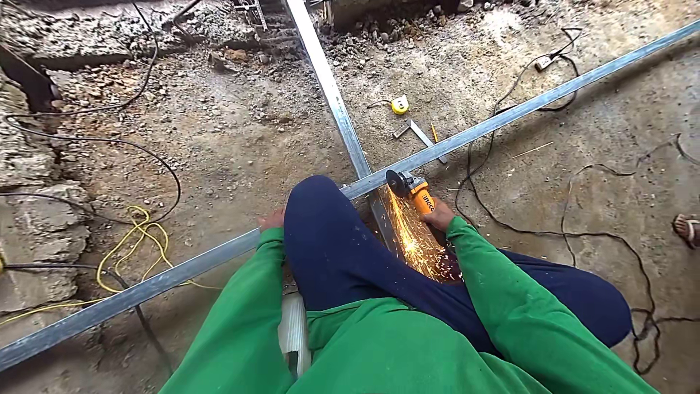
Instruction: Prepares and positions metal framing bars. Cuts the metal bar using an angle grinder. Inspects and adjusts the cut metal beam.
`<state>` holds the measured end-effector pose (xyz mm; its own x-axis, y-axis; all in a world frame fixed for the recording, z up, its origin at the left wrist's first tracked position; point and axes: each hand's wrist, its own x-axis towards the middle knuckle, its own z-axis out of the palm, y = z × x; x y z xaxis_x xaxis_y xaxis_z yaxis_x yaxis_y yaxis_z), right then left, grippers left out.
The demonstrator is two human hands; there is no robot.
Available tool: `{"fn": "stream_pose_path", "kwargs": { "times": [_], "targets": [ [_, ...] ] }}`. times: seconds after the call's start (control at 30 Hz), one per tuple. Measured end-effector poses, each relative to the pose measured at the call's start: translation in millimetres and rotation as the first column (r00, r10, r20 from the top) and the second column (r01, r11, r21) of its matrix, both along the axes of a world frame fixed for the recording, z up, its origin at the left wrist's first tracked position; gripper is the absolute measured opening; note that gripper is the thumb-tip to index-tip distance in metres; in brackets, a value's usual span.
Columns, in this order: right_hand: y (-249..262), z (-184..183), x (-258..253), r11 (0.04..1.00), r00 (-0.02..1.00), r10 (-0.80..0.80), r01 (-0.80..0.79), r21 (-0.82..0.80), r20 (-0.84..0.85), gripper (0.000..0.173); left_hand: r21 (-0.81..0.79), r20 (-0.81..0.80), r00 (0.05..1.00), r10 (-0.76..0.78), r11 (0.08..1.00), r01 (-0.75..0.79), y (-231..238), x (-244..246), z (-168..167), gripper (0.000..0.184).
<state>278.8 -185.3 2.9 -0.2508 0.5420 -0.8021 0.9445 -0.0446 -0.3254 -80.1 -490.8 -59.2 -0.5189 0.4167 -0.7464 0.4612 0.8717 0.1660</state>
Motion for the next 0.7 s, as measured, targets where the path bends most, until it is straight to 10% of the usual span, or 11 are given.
{"fn": "stream_pose_path", "kwargs": {
  "times": [0.7],
  "targets": [
    [-0.5,-5.0,-7.3,1.0,0.997,-0.026,0.026,0.002,-0.076,0.079,0.015,0.003,0.998,0.059,0.998,-0.059,-0.3,0.5,-2.0,0.038]
  ]
}}
